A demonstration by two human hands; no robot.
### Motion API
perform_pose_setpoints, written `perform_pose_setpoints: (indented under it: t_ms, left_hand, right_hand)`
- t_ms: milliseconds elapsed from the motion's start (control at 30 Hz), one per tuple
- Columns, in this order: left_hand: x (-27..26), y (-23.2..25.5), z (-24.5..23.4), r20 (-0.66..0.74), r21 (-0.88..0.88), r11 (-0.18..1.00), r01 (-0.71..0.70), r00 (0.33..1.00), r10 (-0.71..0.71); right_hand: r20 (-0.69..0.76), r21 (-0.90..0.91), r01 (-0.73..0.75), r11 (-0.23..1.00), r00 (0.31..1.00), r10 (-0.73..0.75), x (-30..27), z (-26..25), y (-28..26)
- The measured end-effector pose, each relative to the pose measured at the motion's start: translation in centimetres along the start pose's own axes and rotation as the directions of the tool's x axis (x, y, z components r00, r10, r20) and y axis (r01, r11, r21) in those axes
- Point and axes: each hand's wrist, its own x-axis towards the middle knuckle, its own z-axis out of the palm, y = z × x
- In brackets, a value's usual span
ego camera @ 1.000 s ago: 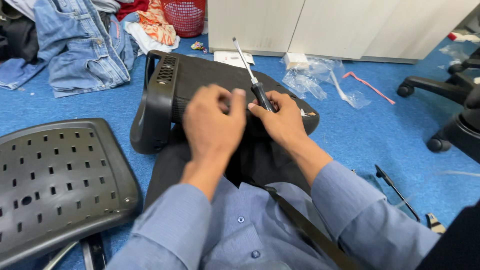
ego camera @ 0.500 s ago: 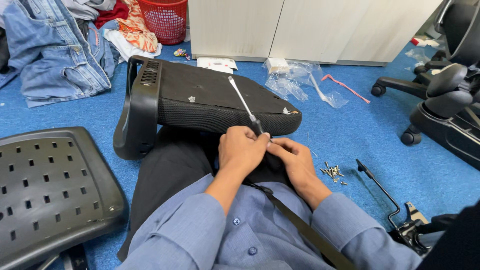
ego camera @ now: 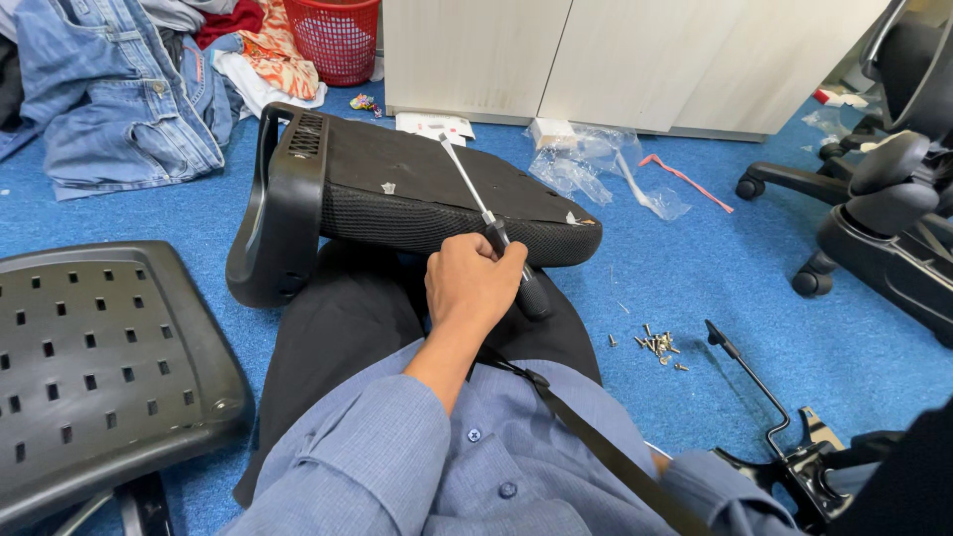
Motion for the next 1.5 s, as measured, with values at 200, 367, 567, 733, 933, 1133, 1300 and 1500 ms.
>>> perform_pose_setpoints:
  t_ms: [200,367,567,733,933,1133,1300,1500]
  left_hand:
    - [-0.2,-0.1,-0.4,0.044,-0.030,0.999,0.026,0.999,-0.025]
    - [-0.3,-0.4,-0.6,0.057,-0.027,0.998,0.049,0.997,-0.047]
    - [-0.3,-0.4,-0.5,0.041,-0.043,0.999,0.031,0.999,-0.029]
    - [-0.4,-0.2,-0.5,0.057,-0.050,0.997,0.057,0.997,-0.054]
    - [-0.4,-0.3,-0.7,0.042,-0.008,0.999,0.049,0.998,-0.049]
    - [-0.4,-0.1,-0.1,0.073,0.003,0.999,0.033,0.997,-0.033]
    - [-0.2,0.3,0.7,0.105,0.010,0.999,0.034,0.994,-0.035]
    - [-0.2,0.5,2.0,0.151,-0.014,1.000,0.014,0.988,-0.012]
  right_hand:
    - [0.141,0.050,-0.136,0.989,0.982,0.128,-2.2,1.2,3.2]
    - [0.171,0.057,-0.149,0.987,0.976,0.138,-2.5,-0.4,2.8]
    - [0.180,0.055,-0.161,0.985,0.972,0.148,-2.9,-3.3,4.0]
    - [0.195,0.058,-0.165,0.984,0.969,0.151,-2.3,-3.8,4.0]
    - [0.199,0.084,-0.175,0.981,0.968,0.156,-1.5,-3.4,3.1]
    - [0.150,0.177,-0.160,0.971,0.979,0.134,-0.8,-3.5,2.2]
    - [0.099,0.197,-0.141,0.970,0.987,0.123,2.3,-5.3,0.3]
    - [0.017,0.373,-0.110,0.921,0.994,0.112,4.3,-5.6,-1.4]
